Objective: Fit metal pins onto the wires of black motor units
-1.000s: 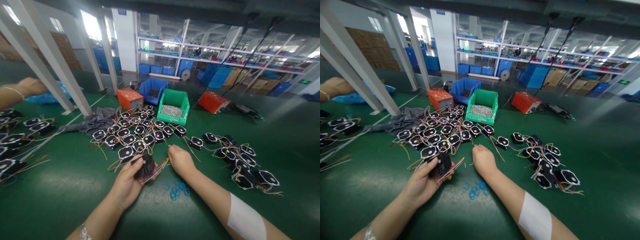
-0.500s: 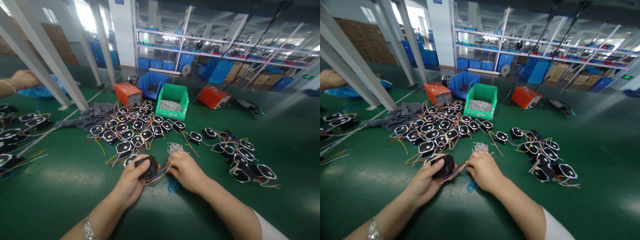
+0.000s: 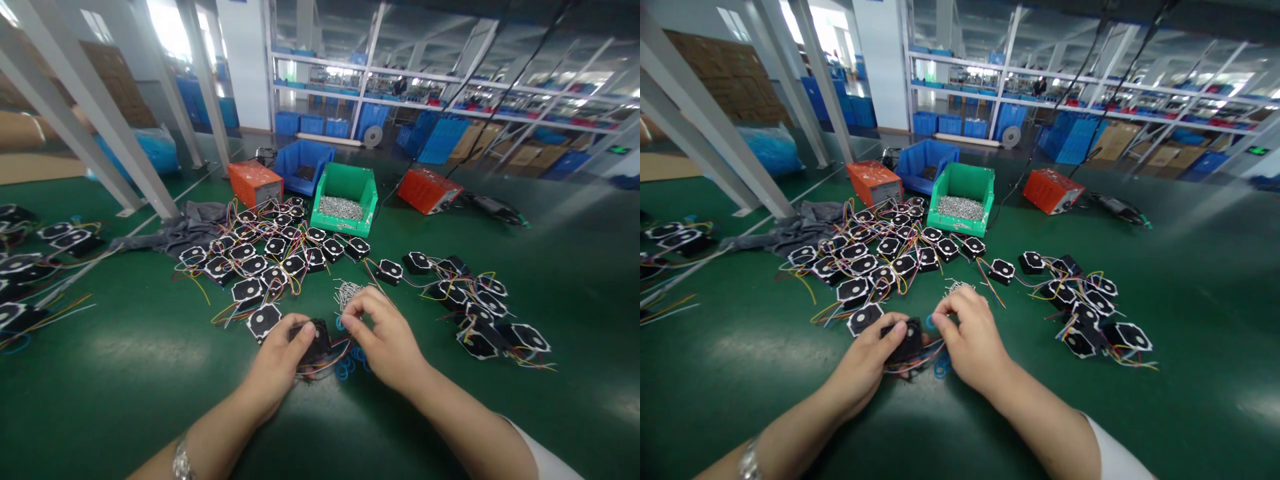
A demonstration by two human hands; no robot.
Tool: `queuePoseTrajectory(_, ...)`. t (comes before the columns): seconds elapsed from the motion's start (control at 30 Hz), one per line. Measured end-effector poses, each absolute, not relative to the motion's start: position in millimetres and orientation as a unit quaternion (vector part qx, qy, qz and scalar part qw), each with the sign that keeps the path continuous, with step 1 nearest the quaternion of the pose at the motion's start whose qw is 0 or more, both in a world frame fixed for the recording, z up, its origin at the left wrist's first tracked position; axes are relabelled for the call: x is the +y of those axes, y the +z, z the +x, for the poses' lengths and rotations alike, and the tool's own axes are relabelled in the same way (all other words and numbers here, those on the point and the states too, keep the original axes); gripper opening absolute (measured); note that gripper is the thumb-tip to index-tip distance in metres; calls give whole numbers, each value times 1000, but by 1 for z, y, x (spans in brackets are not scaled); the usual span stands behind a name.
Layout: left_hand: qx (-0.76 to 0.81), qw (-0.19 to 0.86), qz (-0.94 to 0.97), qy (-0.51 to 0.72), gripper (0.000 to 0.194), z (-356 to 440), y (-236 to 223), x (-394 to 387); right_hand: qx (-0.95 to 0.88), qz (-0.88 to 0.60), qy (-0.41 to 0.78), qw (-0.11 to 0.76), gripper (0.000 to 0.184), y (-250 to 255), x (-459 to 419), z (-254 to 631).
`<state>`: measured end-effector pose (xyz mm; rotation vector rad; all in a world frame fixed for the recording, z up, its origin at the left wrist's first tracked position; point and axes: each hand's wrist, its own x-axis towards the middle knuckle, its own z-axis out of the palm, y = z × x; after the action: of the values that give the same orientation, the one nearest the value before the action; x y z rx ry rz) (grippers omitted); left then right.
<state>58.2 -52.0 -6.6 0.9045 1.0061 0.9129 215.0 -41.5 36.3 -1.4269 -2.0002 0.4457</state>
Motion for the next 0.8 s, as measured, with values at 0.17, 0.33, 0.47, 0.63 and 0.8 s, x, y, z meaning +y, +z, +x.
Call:
queuePoseTrajectory(0.17,433,684,420,410,25,60,-6,-56,-794,-499,155,311,8,33,-55,197)
queuePoseTrajectory(0.33,433,681,414,421,25,60,-5,-57,-802,-489,106,325,10,25,-58,191)
queuePoseTrajectory(0.47,447,673,370,458,23,59,-4,-53,-794,-492,128,333,8,32,-53,198)
queuePoseTrajectory(0.63,454,699,318,453,23,56,4,-47,-754,-602,93,247,8,40,-23,242)
queuePoseTrajectory(0.8,424,720,322,445,26,58,3,-49,-782,-621,58,0,20,28,-5,278)
